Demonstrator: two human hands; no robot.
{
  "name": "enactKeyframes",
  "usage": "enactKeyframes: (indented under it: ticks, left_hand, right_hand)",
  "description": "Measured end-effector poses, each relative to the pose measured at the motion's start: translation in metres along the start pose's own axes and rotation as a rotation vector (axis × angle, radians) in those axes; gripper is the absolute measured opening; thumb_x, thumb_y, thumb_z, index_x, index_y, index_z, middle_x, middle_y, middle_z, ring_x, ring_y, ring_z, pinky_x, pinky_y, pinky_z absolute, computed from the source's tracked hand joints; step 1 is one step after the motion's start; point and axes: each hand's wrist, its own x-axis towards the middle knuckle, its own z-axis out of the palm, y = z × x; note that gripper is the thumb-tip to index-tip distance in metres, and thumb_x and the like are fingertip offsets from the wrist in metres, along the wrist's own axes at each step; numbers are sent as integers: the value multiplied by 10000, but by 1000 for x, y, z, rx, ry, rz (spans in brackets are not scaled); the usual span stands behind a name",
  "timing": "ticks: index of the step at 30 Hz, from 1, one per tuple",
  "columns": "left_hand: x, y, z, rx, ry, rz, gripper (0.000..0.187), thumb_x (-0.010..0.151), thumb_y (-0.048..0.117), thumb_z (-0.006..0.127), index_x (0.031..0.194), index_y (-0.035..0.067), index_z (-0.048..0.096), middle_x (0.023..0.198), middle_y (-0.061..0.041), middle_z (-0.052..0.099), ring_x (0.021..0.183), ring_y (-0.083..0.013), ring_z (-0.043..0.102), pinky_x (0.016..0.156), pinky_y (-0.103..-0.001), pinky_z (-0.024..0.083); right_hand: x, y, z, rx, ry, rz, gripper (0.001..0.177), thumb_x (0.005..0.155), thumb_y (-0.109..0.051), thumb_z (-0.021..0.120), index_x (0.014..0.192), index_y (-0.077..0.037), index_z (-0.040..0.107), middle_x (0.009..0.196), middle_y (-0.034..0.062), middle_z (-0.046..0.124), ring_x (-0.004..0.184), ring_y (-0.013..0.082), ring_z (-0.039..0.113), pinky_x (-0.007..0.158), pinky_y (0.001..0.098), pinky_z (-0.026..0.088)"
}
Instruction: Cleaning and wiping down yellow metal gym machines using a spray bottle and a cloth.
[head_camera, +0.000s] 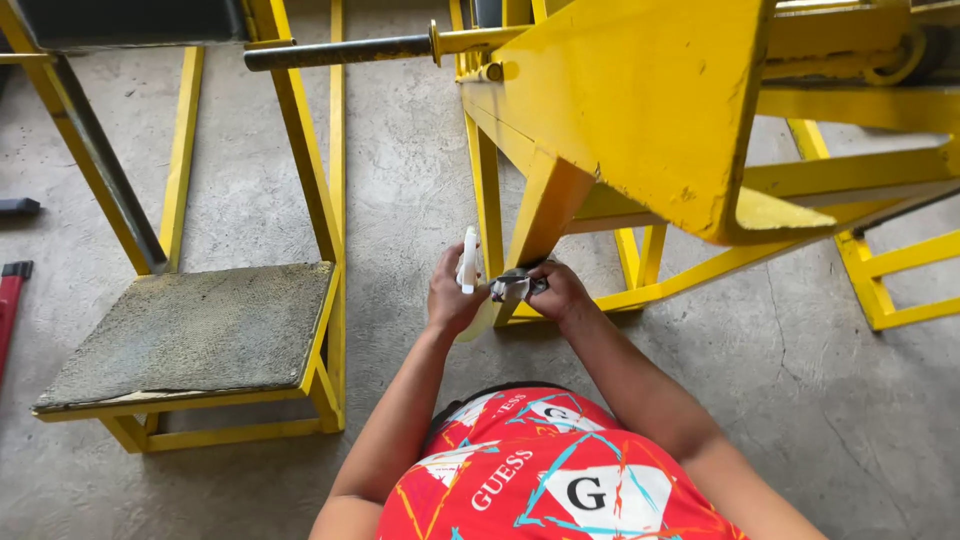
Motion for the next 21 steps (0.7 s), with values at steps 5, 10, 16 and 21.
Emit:
enactKeyframes:
  ticks: [5,10,16,21]
  left_hand:
    - [-2,17,5,-25,15,0,735,636,79,814,1336,133,600,1269,-92,646,1170,-291,655,988,-391,531]
    - [-6,25,1,-35,-6,-53,730,668,91,786,1370,123,590,1263,-93,680,1175,-282,677,990,-387,544]
    - [2,20,-7,4,-62,28,781,623,103,818,1365,94,575,1332,-106,635,1180,-298,657,982,-389,544]
    - [24,18,-12,25,-128,56,778,627,119,843,1358,95,576,1330,-111,631,1214,-314,625,986,-398,520]
  right_hand:
    - [-122,-5,147,-57,-36,8,497,807,32,500,1284,171,510,1283,304,625,1222,440,600,1163,562,399]
    - [-64,-16,85,-69,78,-45,370,842,30,514,1203,105,489,1211,259,641,1188,427,617,1179,588,411]
    - [-12,4,16,-40,103,97,489,738,47,499,1221,84,571,1180,242,677,1116,405,652,1060,541,487]
    - [-36,25,-6,-241,135,-124,396,818,100,524,1209,39,554,1091,162,659,986,308,653,873,417,546]
